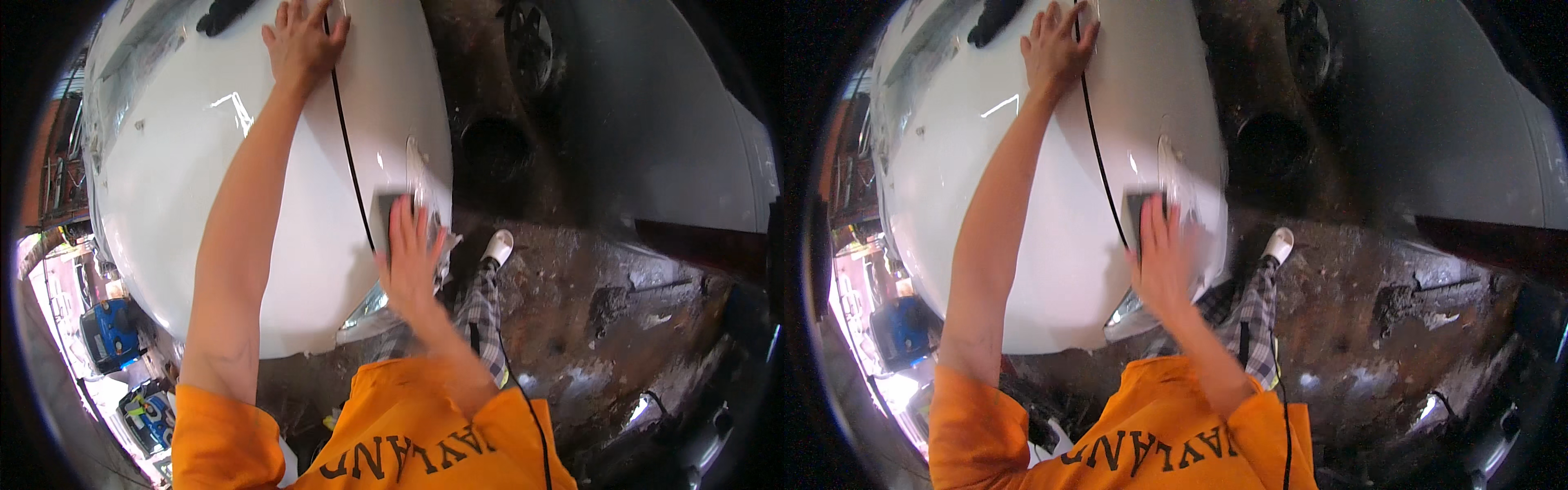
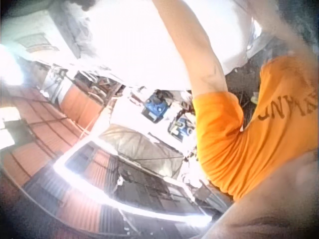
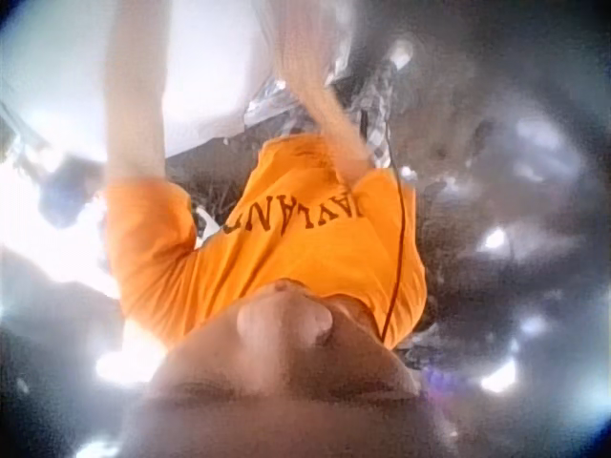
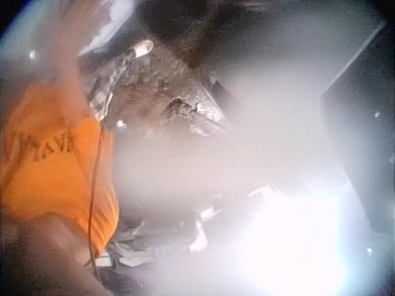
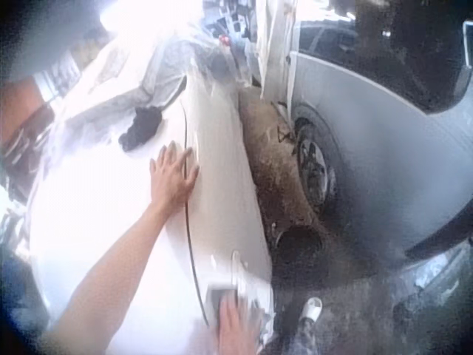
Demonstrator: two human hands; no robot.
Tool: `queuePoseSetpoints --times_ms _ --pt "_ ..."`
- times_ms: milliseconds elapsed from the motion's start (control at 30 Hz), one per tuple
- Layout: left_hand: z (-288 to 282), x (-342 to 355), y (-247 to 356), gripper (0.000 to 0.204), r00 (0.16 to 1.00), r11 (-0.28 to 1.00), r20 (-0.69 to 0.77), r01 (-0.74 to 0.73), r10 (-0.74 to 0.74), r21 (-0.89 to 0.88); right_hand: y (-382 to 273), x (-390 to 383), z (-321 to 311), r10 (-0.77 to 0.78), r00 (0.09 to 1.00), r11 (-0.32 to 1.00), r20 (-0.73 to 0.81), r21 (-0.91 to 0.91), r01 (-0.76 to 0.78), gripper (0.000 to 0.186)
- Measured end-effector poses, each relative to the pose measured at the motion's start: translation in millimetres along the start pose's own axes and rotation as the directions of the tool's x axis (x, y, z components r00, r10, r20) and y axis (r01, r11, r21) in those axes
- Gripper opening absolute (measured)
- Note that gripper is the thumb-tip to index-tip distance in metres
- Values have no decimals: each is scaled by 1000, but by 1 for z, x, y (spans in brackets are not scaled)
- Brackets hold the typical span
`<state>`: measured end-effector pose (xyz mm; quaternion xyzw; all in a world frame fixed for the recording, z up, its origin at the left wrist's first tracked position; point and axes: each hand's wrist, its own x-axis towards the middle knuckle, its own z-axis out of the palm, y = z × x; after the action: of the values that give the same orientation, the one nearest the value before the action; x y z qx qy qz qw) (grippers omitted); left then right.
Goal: The person is wet sanding a white car panel by hand using a sanding block and a bucket of water.
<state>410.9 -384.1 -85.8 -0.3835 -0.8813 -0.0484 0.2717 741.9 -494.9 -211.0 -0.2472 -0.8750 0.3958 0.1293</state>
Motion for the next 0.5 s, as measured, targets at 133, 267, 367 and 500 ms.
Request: queuePoseSetpoints --times_ms 133,267,367,500 --pt "25 -3 -20 50 989 995 -129 -70 78 65 -7 16 -11 -14 1000 997 15 -74 15 72" --pt "30 6 5 50 985 995 -145 -97 98 15 26 114 -35 -14 993 997 -114 68 22 78" --pt "21 -6 -16 53 999 998 -37 -26 29 63 -2 44 -23 29 996 999 79 10 -30 74" --pt "9 -2 -4 53 999 999 39 4 -6 51 3 56 -23 1 999 989 47 150 -8 78"
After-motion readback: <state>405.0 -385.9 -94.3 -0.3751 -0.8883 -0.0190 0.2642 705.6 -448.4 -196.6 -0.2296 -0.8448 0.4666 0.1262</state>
